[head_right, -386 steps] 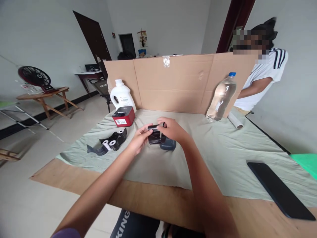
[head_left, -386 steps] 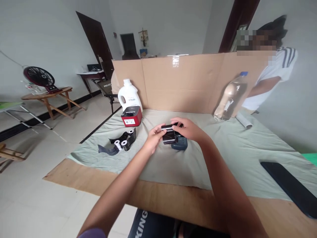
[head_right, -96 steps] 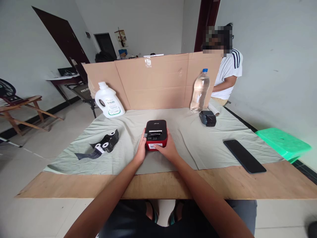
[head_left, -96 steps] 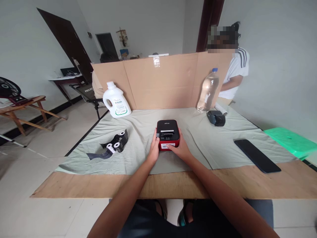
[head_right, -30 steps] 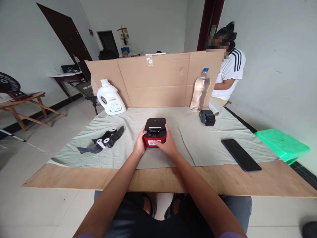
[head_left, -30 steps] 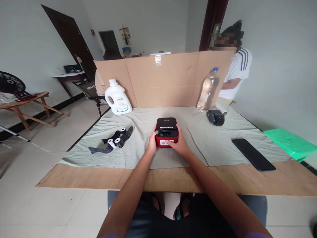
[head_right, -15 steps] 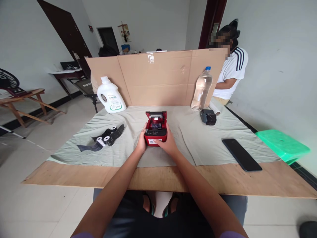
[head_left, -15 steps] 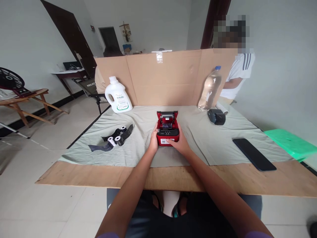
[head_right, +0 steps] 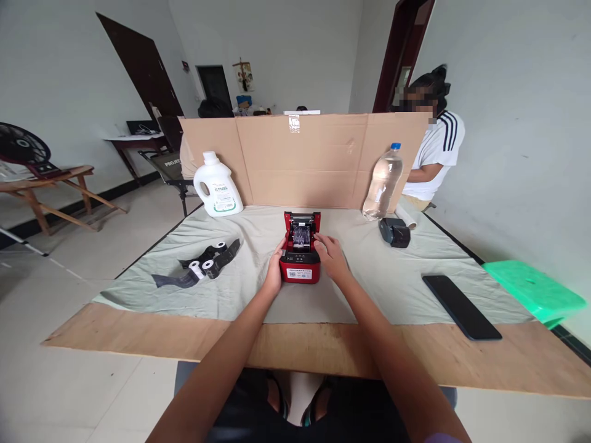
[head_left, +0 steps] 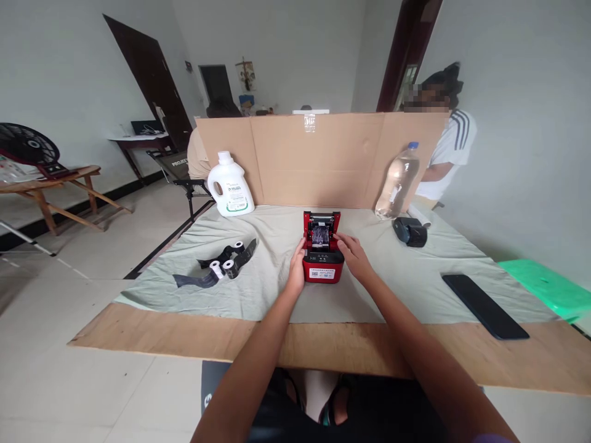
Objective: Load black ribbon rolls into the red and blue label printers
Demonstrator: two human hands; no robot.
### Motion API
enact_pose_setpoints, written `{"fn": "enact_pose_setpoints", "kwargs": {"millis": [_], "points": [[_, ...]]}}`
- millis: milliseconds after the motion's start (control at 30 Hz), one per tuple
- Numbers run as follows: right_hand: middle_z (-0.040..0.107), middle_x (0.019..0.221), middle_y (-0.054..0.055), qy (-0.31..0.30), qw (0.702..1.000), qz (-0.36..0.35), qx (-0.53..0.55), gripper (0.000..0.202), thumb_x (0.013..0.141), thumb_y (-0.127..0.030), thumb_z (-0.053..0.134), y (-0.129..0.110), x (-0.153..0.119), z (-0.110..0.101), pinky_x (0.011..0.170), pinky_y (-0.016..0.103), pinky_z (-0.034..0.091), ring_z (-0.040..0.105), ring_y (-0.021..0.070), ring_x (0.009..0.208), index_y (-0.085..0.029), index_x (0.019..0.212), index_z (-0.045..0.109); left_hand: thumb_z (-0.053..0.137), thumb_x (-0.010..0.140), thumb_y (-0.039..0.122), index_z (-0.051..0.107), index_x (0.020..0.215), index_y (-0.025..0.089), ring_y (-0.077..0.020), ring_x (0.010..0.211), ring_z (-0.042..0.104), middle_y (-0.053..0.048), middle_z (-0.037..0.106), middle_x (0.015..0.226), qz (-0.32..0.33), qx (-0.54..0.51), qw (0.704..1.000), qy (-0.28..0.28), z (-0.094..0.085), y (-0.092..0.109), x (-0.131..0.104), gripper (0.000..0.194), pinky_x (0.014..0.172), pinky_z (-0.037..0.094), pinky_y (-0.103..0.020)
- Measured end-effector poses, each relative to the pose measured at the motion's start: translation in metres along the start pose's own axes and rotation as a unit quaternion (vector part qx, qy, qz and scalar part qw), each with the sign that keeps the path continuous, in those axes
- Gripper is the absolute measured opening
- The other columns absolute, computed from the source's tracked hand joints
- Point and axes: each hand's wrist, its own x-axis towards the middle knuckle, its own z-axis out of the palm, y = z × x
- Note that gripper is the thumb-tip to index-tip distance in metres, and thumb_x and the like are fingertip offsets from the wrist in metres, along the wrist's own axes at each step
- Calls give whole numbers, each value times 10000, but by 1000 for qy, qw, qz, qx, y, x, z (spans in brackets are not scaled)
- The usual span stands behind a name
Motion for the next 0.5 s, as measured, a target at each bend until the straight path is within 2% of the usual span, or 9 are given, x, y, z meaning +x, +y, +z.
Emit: {"fn": "enact_pose_setpoints", "kwargs": {"millis": [100, 167, 233, 367, 500], "points": [[699, 1250, 79, -61, 996, -1, -60, 393, 872, -576, 653, -4, 25, -2, 1187, 623, 313, 451, 364, 1387, -293, 1130, 741, 506, 932, 396, 667, 1323, 251, -234, 1473, 429, -15, 580, 1492, 9, 2, 1000, -2, 3, 6, -2, 446, 1264, 279, -396], [716, 1184, 79, -93, 992, 10, -88, 304, 856, -559, 677, -8, 35, -3, 1177, 648, 292, 433, 391, 1398, -288, 970, 755, 517, 927, 366, 681, 1302, 254, -239, 1481, 415, -11, 569, 1502, 20, 15, 1000, -4, 3, 12, -3, 425, 1274, 255, -403], [728, 1103, 68, -126, 987, 8, -95, 319, 897, -570, 610, -13, 38, -5, 1155, 619, 330, 482, 376, 1345, -279, 851, 733, 529, 927, 336, 700, 1274, 271, -238, 1497, 388, 3, 546, 1523, 45, 43, 998, -11, 3, 18, -5, 392, 1285, 220, -406], [734, 974, 47, -179, 981, -12, -73, 460, 959, -600, 447, -21, 33, -12, 1058, 511, 443, 597, 321, 1152, -255, 772, 687, 565, 928, 321, 755, 1162, 292, -258, 1499, 374, 9, 556, 1511, 94, 96, 990, -35, 1, 29, -9, 303, 1295, 173, -434], [742, 946, 52, -171, 985, -3, -12, 456, 944, -570, 444, -30, 27, -16, 1005, 452, 468, 633, 303, 1093, -239, 689, 627, 590, 925, 325, 789, 1074, 291, -282, 1498, 343, -23, 650, 1400, 127, 158, 977, -65, 0, 41, -12, 250, 1289, 164, -484]]}}
